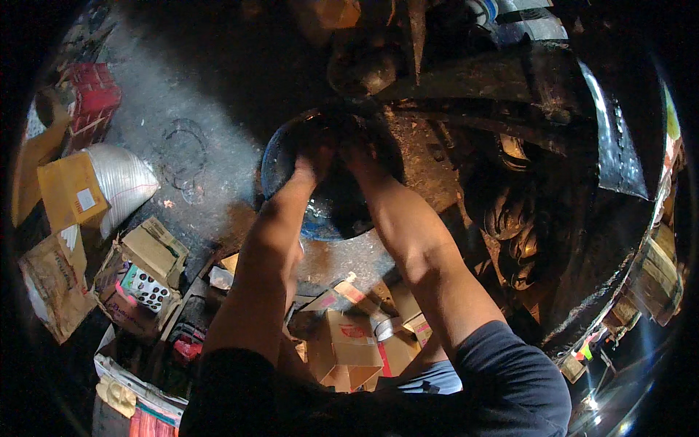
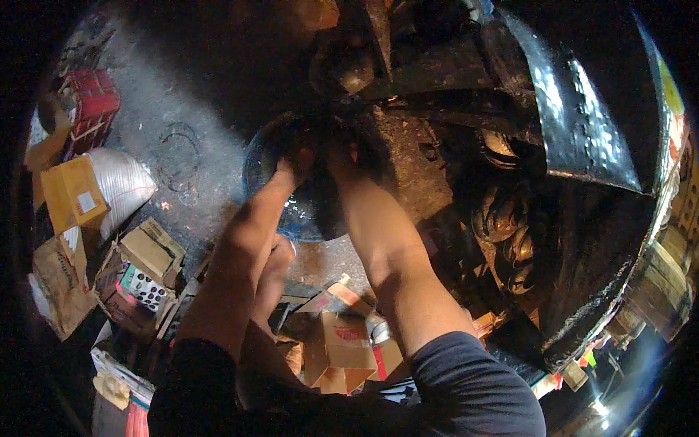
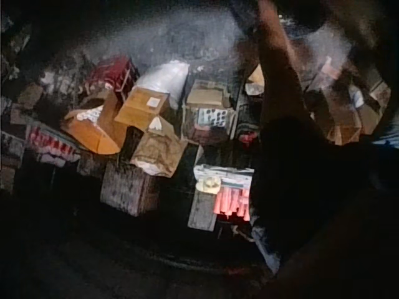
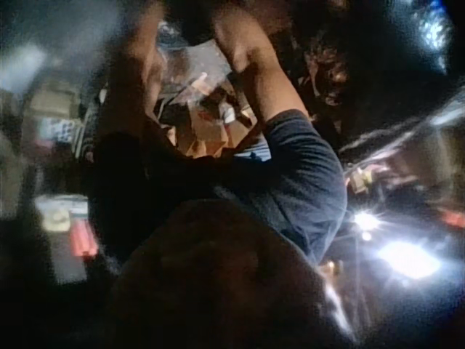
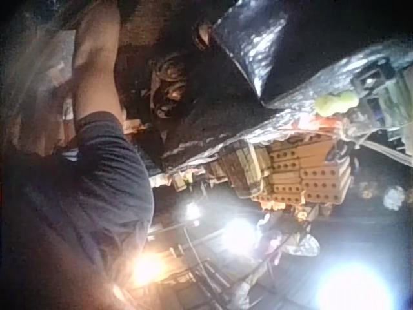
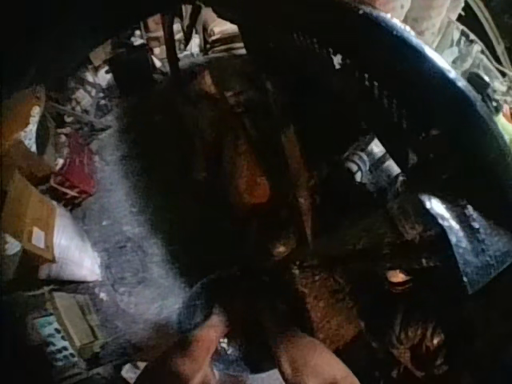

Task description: The person repeatedly picks up cylindrical items, splits them in half, and places them into a bucket. They then wipe the table surface with a cloth and continue handling the items.

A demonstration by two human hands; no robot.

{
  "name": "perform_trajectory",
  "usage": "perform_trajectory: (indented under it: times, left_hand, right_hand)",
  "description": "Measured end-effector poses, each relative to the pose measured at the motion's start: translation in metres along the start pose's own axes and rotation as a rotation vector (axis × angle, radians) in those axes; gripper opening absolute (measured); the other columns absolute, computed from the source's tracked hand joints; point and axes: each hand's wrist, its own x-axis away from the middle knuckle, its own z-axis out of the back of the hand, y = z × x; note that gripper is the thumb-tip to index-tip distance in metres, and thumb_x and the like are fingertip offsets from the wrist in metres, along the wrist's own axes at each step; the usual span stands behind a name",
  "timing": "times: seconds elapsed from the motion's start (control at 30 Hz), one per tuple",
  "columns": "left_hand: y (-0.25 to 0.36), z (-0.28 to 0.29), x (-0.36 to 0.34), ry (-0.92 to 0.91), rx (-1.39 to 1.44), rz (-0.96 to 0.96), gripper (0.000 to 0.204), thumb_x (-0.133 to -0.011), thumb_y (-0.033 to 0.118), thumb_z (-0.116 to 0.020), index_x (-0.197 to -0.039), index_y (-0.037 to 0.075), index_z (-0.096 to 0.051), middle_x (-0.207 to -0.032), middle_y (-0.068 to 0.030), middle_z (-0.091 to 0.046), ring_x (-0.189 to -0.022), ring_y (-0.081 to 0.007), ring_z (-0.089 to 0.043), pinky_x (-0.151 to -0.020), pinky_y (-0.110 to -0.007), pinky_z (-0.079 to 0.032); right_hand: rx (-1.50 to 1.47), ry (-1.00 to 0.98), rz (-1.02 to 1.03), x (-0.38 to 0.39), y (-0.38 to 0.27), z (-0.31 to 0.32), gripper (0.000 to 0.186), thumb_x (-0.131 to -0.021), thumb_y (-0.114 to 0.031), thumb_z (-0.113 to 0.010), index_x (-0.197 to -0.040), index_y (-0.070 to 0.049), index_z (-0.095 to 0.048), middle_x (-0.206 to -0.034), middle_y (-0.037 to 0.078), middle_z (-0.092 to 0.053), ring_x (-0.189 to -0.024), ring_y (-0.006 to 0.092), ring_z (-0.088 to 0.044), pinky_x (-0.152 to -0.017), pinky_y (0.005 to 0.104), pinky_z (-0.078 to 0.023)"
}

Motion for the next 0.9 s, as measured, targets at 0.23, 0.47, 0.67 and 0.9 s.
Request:
perform_trajectory:
  times: [0.23, 0.47, 0.67, 0.9]
  left_hand:
    - [0.017, 0.077, 0.005, -0.001, 0.487, 0.309, 0.054, -0.101, 0.020, -0.053, -0.151, 0.000, -0.054, -0.152, -0.0273, -0.055, -0.143, -0.0437, -0.050, -0.123, -0.050, -0.037]
    - [0.068, 0.159, 0.106, 0.001, 0.224, 0.205, 0.055, -0.084, 0.018, -0.078, -0.131, -0.007, -0.066, -0.142, -0.0341, -0.059, -0.132, -0.0485, -0.056, -0.114, -0.054, -0.046]
    - [0.277, 0.408, 0.142, 0.316, 0.479, -0.180, 0.048, -0.086, 0.009, -0.065, -0.131, -0.004, -0.065, -0.136, -0.0272, -0.065, -0.127, -0.0457, -0.061, -0.112, -0.053, -0.047]
    - [0.496, 0.619, 0.116, 0.629, 0.467, -0.584, 0.079, -0.072, 0.030, -0.094, -0.135, -0.004, -0.060, -0.137, -0.0288, -0.060, -0.124, -0.0485, -0.060, -0.106, -0.054, -0.050]
  right_hand:
    - [0.123, 0.066, -0.060, 0.023, 0.005, 0.011, 0.054, -0.092, -0.032, -0.070, -0.140, -0.007, -0.066, -0.138, 0.024, -0.066, -0.123, 0.0408, -0.066, -0.105, 0.0505, -0.053]
    - [-0.144, -0.220, -0.080, 0.177, -0.093, 0.155, 0.047, -0.086, -0.030, -0.078, -0.121, 0.001, -0.074, -0.121, 0.028, -0.072, -0.114, 0.0438, -0.070, -0.102, 0.0498, -0.056]
    - [-0.273, 0.244, 0.386, 0.327, -0.065, 0.298, 0.030, -0.084, -0.020, -0.073, -0.106, -0.001, -0.070, -0.105, 0.023, -0.071, -0.103, 0.0447, -0.067, -0.096, 0.0520, -0.054]
    - [-0.012, 1.066, 0.172, 0.534, -0.041, 0.640, 0.053, -0.076, -0.022, -0.089, -0.120, -0.001, -0.068, -0.112, 0.019, -0.069, -0.110, 0.0396, -0.066, -0.099, 0.0475, -0.054]
